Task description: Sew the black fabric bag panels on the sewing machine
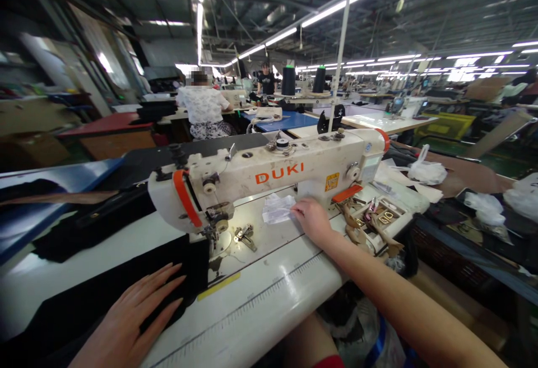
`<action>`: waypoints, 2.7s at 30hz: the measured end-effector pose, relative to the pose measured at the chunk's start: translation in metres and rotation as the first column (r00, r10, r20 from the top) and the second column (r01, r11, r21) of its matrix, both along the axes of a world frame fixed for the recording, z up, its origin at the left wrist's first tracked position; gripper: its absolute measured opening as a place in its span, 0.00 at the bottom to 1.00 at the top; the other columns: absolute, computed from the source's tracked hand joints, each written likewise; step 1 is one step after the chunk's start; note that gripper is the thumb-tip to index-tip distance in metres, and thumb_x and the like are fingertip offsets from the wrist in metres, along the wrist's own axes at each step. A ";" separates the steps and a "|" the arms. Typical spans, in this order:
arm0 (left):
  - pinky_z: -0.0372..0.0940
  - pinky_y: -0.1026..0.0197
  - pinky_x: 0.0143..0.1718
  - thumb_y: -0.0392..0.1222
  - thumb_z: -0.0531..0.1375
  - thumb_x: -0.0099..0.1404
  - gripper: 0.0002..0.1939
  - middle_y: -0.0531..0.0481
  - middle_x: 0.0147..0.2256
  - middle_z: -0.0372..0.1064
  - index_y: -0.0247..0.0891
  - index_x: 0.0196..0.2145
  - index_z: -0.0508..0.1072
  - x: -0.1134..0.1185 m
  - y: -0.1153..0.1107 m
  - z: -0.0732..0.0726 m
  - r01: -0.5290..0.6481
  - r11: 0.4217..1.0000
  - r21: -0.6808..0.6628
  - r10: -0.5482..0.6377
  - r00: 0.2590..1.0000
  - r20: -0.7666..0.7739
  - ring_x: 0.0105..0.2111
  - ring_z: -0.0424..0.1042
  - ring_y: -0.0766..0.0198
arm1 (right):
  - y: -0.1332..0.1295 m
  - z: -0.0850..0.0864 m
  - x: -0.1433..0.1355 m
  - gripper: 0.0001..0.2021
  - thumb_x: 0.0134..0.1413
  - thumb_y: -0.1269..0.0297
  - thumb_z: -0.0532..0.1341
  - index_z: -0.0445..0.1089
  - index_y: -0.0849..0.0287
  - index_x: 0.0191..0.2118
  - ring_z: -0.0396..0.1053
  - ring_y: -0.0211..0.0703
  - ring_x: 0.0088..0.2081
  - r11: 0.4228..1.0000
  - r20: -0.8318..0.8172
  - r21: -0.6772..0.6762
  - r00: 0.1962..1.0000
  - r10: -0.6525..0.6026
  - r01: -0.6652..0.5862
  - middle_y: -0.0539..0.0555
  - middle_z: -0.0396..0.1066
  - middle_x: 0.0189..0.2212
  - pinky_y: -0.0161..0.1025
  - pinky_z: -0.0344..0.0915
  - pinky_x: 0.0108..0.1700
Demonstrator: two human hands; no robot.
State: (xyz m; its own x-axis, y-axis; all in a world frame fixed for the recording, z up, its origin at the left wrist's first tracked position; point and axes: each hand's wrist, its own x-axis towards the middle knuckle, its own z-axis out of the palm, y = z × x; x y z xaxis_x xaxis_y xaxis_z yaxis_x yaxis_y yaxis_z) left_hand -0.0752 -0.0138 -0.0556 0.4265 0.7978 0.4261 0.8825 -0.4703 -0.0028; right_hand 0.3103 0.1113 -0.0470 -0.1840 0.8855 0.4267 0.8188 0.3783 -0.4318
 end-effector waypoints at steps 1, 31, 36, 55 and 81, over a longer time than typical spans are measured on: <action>0.65 0.44 0.54 0.57 0.53 0.66 0.22 0.46 0.54 0.70 0.44 0.49 0.75 0.000 -0.001 0.001 0.007 1.000 0.010 -0.007 1.000 0.009 0.53 0.69 0.49 | -0.001 0.002 -0.001 0.07 0.56 0.72 0.60 0.76 0.59 0.31 0.70 0.44 0.36 1.000 -0.014 0.009 1.000 0.003 -0.003 0.55 0.74 0.32 0.37 0.63 0.39; 0.66 0.50 0.51 0.47 0.59 0.63 0.19 0.45 0.49 0.73 0.42 0.51 0.71 0.037 -0.016 0.042 -0.059 0.996 -0.071 0.078 0.948 0.308 0.49 0.72 0.53 | -0.067 0.002 -0.172 0.17 0.33 0.60 0.74 0.73 0.61 0.31 0.71 0.35 0.26 0.570 -0.895 -0.437 0.398 -0.201 -0.695 0.47 0.71 0.24 0.36 0.73 0.32; 0.62 0.50 0.56 0.31 0.52 0.68 0.14 0.46 0.43 0.76 0.36 0.46 0.74 0.034 -0.005 0.040 0.274 0.929 0.250 -0.248 0.960 -0.129 0.46 0.73 0.59 | -0.063 0.007 -0.181 0.12 0.39 0.65 0.72 0.73 0.61 0.33 0.73 0.35 0.28 0.540 -0.890 -0.456 0.370 -0.266 -0.708 0.48 0.73 0.26 0.34 0.74 0.34; 0.70 0.54 0.49 0.31 0.46 0.70 0.16 0.43 0.42 0.74 0.33 0.44 0.73 0.020 0.036 0.017 0.264 0.959 0.106 -0.252 0.961 -0.118 0.46 0.73 0.58 | -0.081 0.000 -0.144 0.12 0.62 0.71 0.54 0.74 0.62 0.44 0.70 0.46 0.48 0.736 -0.022 0.122 0.739 0.673 -0.666 0.59 0.75 0.44 0.43 0.65 0.54; 0.70 0.56 0.47 0.32 0.45 0.70 0.16 0.46 0.41 0.75 0.36 0.41 0.72 0.022 0.045 0.013 0.275 0.961 0.014 -0.272 0.956 -0.106 0.44 0.73 0.60 | -0.090 -0.009 -0.141 0.12 0.64 0.69 0.53 0.72 0.64 0.46 0.67 0.45 0.51 0.703 0.296 0.089 0.693 0.657 -0.705 0.59 0.72 0.49 0.41 0.62 0.55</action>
